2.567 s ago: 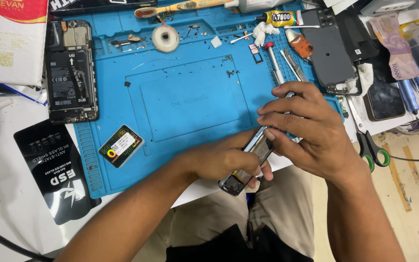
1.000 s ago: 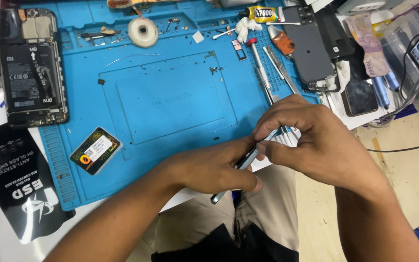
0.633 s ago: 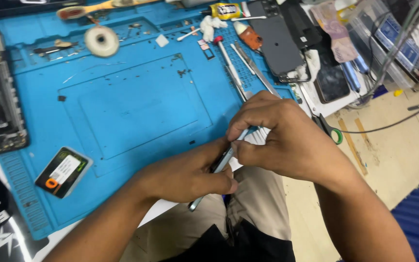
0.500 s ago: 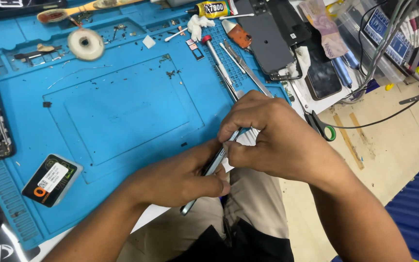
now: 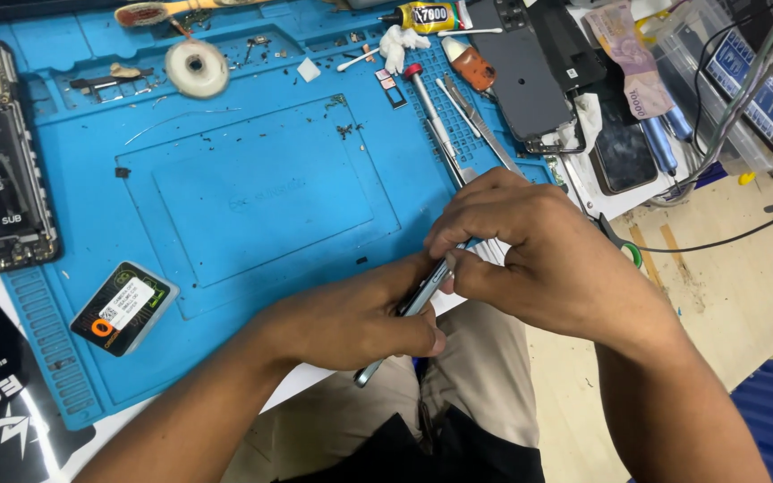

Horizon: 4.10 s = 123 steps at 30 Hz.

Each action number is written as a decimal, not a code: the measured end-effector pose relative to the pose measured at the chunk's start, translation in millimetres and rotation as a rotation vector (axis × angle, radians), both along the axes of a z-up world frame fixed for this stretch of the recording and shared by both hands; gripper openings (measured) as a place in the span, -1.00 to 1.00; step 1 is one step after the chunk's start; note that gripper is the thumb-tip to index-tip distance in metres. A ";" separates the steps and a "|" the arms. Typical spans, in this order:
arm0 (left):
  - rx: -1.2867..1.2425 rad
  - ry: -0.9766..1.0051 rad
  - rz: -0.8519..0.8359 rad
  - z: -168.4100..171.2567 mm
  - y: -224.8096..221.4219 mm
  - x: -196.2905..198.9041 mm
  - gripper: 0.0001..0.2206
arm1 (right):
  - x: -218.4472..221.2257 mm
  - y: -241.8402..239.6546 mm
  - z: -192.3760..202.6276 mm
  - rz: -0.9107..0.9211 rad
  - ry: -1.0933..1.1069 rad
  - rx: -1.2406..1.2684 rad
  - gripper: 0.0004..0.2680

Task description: Testing and installing a replacement screen on a mobile phone

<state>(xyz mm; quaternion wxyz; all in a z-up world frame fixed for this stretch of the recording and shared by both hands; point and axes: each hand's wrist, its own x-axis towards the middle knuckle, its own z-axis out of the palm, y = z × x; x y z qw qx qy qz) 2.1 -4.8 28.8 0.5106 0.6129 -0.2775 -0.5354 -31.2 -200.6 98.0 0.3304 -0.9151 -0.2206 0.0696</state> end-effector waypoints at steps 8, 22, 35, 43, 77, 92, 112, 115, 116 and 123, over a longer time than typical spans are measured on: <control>-0.157 -0.022 -0.003 -11.5 0.5 -0.6 -0.31 | 0.5 -3.1 1.7 0.019 -0.009 0.020 -0.82; -0.187 -0.086 0.016 -11.2 1.6 1.7 -0.59 | -7.9 -10.3 -15.8 0.141 -0.214 0.097 -0.87; -0.302 0.033 0.002 -23.5 -1.9 2.6 -0.84 | -10.3 -14.8 -27.6 0.178 -0.327 0.103 -0.83; -0.144 0.111 0.030 -15.4 2.8 3.0 -0.76 | -8.7 -7.3 -37.6 0.225 -0.449 0.095 -0.87; -0.227 0.251 0.050 -24.3 1.2 5.8 -0.53 | -5.5 -0.4 -73.2 0.052 -0.672 0.264 -0.84; -0.384 0.259 0.074 -21.1 6.9 3.2 -0.52 | -41.5 -25.9 -58.2 -0.180 -0.738 0.340 -0.85; -0.691 0.262 0.600 -25.3 5.1 3.0 -0.41 | -123.2 -46.2 -119.3 -0.192 0.177 0.239 -0.78; -0.692 0.265 0.614 -26.0 6.3 2.6 -0.44 | -127.0 -50.0 -129.0 -0.372 -0.010 0.014 -0.77; -0.676 0.219 0.620 -25.4 6.2 3.0 -0.44 | -126.8 -47.8 -126.8 -0.436 -0.013 0.037 -0.85; -0.613 -0.011 0.598 -21.9 0.4 -2.0 -0.28 | -101.9 -1.1 -81.2 -0.473 0.059 0.728 -0.74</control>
